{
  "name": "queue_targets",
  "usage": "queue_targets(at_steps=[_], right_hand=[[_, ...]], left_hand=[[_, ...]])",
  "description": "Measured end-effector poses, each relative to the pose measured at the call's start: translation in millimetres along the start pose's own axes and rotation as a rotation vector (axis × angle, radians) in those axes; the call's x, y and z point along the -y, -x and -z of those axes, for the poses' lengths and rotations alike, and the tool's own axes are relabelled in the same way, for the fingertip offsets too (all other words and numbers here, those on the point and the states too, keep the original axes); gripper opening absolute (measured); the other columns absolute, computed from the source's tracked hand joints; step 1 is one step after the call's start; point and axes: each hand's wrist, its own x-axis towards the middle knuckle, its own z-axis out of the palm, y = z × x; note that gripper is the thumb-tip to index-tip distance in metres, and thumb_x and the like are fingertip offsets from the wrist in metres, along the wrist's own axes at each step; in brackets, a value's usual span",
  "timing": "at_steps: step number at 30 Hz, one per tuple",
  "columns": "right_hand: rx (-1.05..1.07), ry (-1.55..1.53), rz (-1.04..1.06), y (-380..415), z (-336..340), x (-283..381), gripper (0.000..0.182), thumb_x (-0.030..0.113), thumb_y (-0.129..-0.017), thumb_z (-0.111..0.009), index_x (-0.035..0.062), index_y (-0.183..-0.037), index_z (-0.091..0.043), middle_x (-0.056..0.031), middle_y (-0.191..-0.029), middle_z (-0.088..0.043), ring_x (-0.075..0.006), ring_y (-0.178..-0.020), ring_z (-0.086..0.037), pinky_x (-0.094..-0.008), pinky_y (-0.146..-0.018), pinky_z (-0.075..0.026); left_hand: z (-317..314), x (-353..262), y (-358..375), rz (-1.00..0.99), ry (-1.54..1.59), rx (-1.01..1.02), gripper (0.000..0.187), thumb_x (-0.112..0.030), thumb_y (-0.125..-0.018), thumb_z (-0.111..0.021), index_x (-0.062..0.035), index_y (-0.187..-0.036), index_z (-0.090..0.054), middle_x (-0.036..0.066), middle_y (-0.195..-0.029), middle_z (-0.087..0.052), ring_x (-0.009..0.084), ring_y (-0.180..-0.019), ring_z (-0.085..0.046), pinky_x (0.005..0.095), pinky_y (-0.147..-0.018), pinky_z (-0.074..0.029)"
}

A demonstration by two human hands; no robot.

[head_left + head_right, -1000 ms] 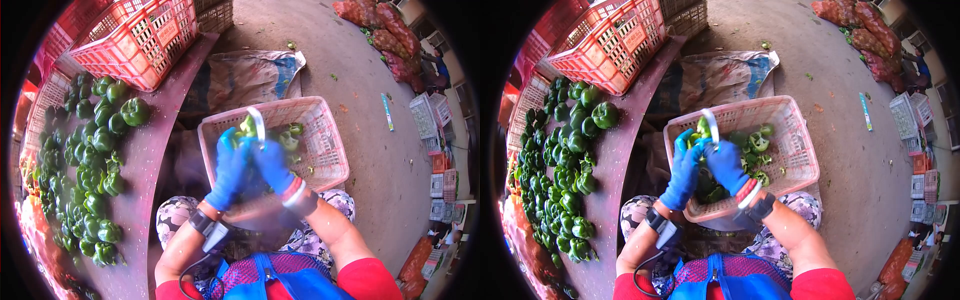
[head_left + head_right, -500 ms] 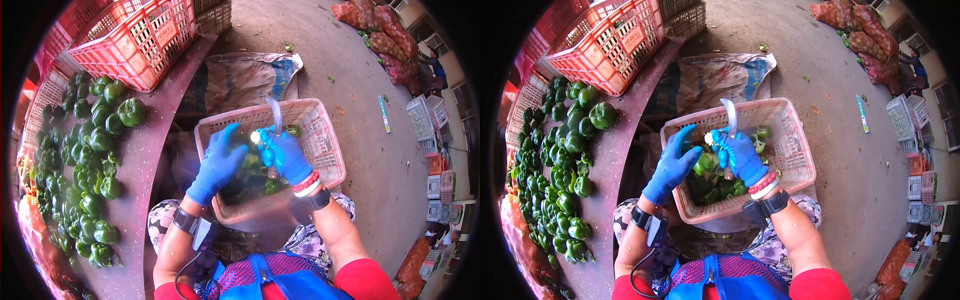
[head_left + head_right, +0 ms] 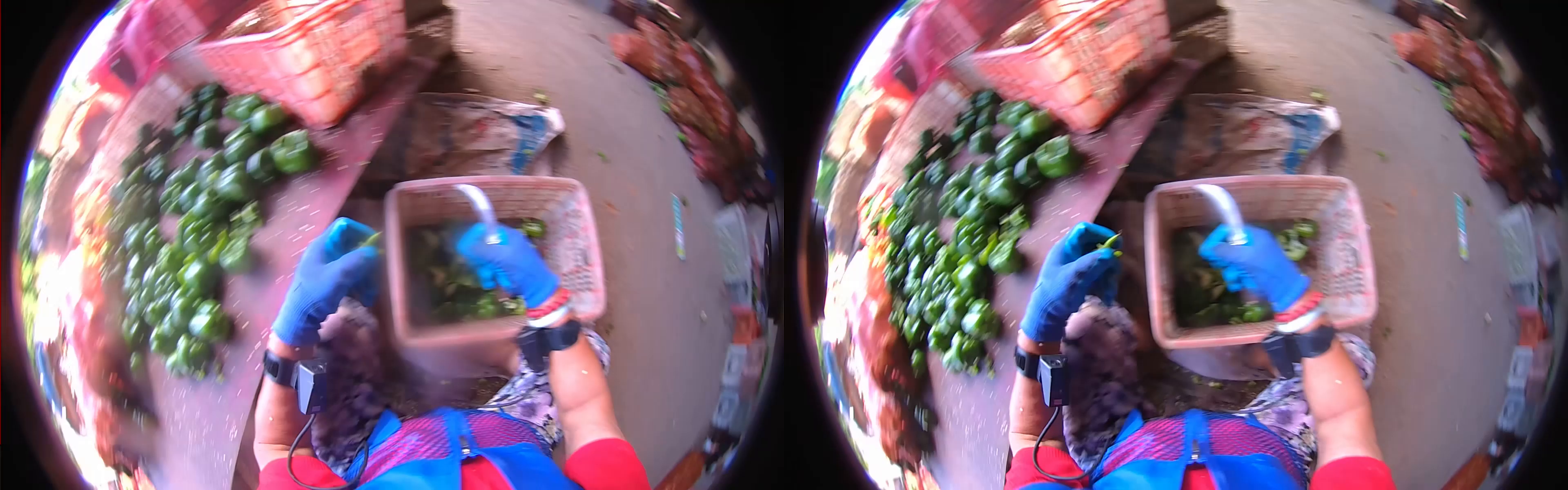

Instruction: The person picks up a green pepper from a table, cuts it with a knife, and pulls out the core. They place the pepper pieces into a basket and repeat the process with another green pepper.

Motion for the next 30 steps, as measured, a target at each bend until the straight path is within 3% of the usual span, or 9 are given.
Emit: queue_targets(at_steps=[3,4,8,11,13,18,23,27,30], right_hand=[[-0.321,0.768,0.203,-24,36,-61,0.030,0.026,-0.075,-0.079,0.0038,-0.093,-0.069,-0.0134,-0.074,-0.066,-0.0332,-0.070,-0.066,-0.0421,-0.068,-0.053],[-0.381,1.010,0.167,-25,39,-66,0.030,0.028,-0.074,-0.077,0.0043,-0.092,-0.069,-0.0189,-0.081,-0.068,-0.0409,-0.082,-0.066,-0.0479,-0.075,-0.052],[-0.254,0.994,0.076,-30,35,-71,0.027,0.028,-0.079,-0.074,0.0055,-0.093,-0.069,-0.0198,-0.088,-0.069,-0.0375,-0.084,-0.067,-0.0469,-0.075,-0.052],[-0.209,0.959,0.083,-20,20,-65,0.025,0.026,-0.082,-0.073,0.0050,-0.095,-0.069,-0.0185,-0.085,-0.070,-0.0348,-0.081,-0.068,-0.0446,-0.072,-0.052],[-0.161,0.954,0.014,-20,11,-54,0.025,0.024,-0.084,-0.072,0.0039,-0.099,-0.070,-0.0164,-0.082,-0.071,-0.0306,-0.078,-0.070,-0.0416,-0.070,-0.053],[-0.156,0.890,0.132,-32,-4,-49,0.027,0.026,-0.085,-0.072,0.0036,-0.100,-0.069,-0.0169,-0.085,-0.071,-0.0313,-0.078,-0.069,-0.0406,-0.072,-0.053],[-0.212,0.805,0.286,-35,-6,-51,0.027,0.024,-0.086,-0.071,0.0048,-0.104,-0.070,-0.0159,-0.088,-0.072,-0.0295,-0.074,-0.069,-0.0397,-0.070,-0.053],[-0.114,0.331,0.120,-27,-34,-18,0.032,0.020,-0.089,-0.069,0.0044,-0.117,-0.069,-0.0028,-0.085,-0.070,-0.0080,-0.070,-0.061,-0.0269,-0.063,-0.051],[-0.021,0.162,0.316,-24,-54,-10,0.044,0.016,-0.089,-0.069,0.0063,-0.131,-0.063,-0.0045,-0.099,-0.070,-0.0111,-0.076,-0.063,-0.0287,-0.069,-0.054]], left_hand=[[98,10,97,-0.111,-0.952,-0.325,0.003,-0.004,-0.085,-0.059,-0.0030,-0.085,-0.056,0.003,-0.064,-0.055,0.0114,-0.051,-0.057,0.0281,-0.048,-0.047],[119,19,135,0.051,-1.026,-0.392,0.014,-0.013,-0.080,-0.061,-0.0027,-0.084,-0.052,0.024,-0.073,-0.058,0.0437,-0.071,-0.058,0.0493,-0.064,-0.047],[132,71,257,0.857,-0.916,-0.587,0.016,-0.019,-0.080,-0.060,-0.0038,-0.083,-0.061,0.024,-0.082,-0.068,0.0417,-0.082,-0.068,0.0519,-0.075,-0.054],[144,115,313,1.201,-1.423,0.044,0.040,-0.038,-0.080,-0.062,-0.0085,-0.103,-0.075,0.024,-0.104,-0.071,0.0408,-0.102,-0.069,0.0497,-0.090,-0.055],[135,95,282,1.083,-1.457,-0.172,0.043,-0.041,-0.081,-0.060,-0.0084,-0.104,-0.074,0.021,-0.104,-0.072,0.0408,-0.101,-0.068,0.0512,-0.089,-0.054],[173,61,87,-0.302,-1.402,-0.744,0.074,-0.026,-0.085,-0.072,-0.0048,-0.148,-0.039,0.028,-0.139,-0.049,0.0446,-0.125,-0.051,0.0492,-0.103,-0.046],[217,76,-17,-0.100,-1.210,-0.939,0.060,-0.028,-0.076,-0.075,-0.0060,-0.128,-0.052,0.026,-0.120,-0.057,0.0419,-0.110,-0.059,0.0469,-0.097,-0.050],[162,32,-23,-0.001,0.477,-0.143,0.033,-0.026,-0.092,-0.065,-0.0062,-0.118,-0.061,0.015,-0.108,-0.071,0.0298,-0.095,-0.071,0.0374,-0.081,-0.059],[70,24,-33,-0.260,-0.020,-0.027,0.038,0.006,-0.079,-0.075,-0.0015,-0.114,-0.064,0.005,-0.107,-0.071,0.0130,-0.094,-0.066,0.0298,-0.082,-0.057]])
